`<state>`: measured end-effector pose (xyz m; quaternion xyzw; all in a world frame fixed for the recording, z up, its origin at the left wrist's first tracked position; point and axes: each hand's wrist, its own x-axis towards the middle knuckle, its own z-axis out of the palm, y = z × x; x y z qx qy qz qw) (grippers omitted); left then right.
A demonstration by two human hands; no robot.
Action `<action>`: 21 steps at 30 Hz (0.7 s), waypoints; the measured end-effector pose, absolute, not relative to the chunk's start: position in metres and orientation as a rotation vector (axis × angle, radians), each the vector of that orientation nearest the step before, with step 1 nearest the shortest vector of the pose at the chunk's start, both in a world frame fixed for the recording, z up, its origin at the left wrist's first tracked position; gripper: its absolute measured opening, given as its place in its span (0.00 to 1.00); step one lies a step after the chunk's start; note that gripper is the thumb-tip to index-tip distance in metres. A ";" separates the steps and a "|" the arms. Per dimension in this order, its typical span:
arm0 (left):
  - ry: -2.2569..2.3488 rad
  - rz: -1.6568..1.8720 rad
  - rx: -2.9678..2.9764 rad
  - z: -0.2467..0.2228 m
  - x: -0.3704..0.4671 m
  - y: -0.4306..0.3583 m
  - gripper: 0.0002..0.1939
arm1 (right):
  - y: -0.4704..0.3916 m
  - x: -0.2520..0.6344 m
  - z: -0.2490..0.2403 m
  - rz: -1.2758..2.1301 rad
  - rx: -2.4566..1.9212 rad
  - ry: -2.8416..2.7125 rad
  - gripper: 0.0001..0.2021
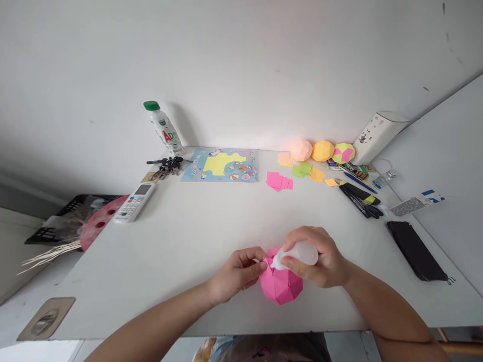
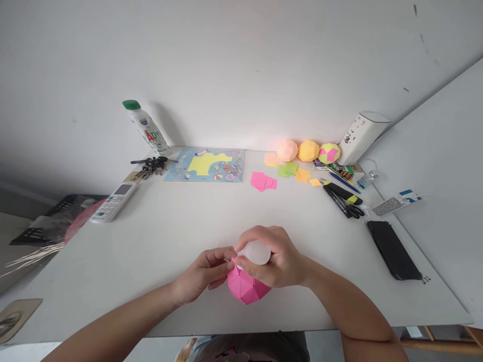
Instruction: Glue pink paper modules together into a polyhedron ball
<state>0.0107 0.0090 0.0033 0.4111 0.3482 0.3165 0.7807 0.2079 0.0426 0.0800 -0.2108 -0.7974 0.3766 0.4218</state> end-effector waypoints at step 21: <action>0.723 0.670 0.887 0.009 0.013 0.008 0.22 | 0.042 0.208 0.079 0.877 -0.564 -1.975 0.07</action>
